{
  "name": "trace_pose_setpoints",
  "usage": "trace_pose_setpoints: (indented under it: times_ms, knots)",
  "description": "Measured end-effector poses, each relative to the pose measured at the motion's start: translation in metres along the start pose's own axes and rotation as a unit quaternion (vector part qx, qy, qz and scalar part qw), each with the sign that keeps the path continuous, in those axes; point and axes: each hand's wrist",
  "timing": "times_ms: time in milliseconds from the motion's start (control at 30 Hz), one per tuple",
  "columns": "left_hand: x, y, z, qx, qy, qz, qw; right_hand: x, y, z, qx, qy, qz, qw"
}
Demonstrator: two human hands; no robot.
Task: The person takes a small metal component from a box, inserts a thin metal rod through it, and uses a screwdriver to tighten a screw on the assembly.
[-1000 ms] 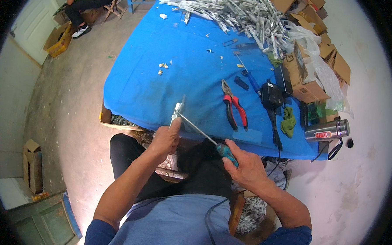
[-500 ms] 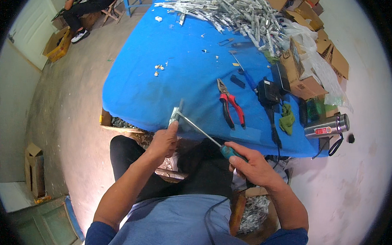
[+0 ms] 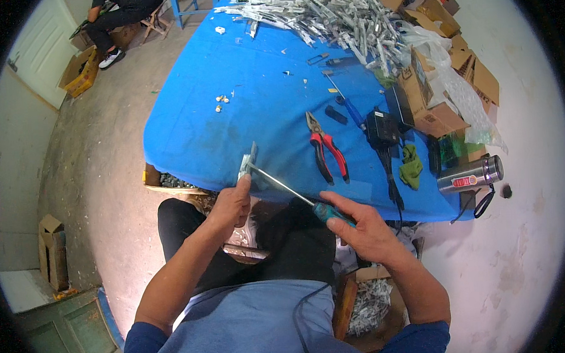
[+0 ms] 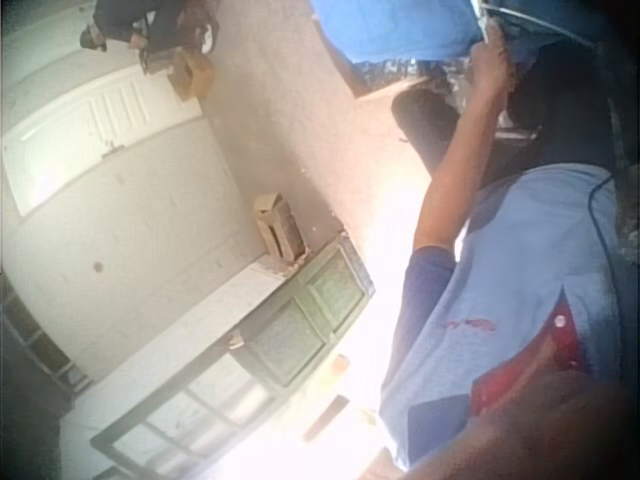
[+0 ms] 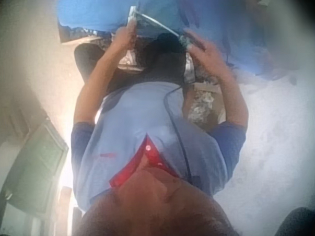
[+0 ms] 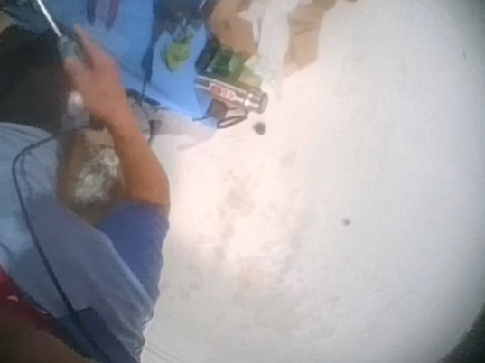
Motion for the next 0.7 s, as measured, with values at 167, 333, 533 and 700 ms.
trace_pose_setpoints:
  times_ms: [167, 333, 533, 700]
  knots:
    - [0.008, -0.004, -0.004, -0.007, -0.016, 0.003, 1.0, 0.003, -0.004, 0.002, -0.12, 0.126, 0.024, 0.984]
    - [0.007, -0.004, 0.0, -0.02, -0.017, -0.008, 1.0, 0.014, 0.005, -0.023, -0.158, 0.08, 0.001, 0.984]
    - [0.008, -0.002, 0.004, -0.042, 0.005, -0.018, 0.999, 0.035, 0.019, -0.057, -0.135, 0.03, -0.052, 0.989]
    - [0.006, 0.003, 0.005, -0.021, 0.017, -0.007, 1.0, 0.046, 0.013, -0.06, -0.052, -0.07, -0.063, 0.994]
Point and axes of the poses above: each hand's wrist, its own x-axis towards the middle knuckle, its own y-axis out of the back of the hand, z = x × y, and after that the axes turned 12 degrees about x, right-handed
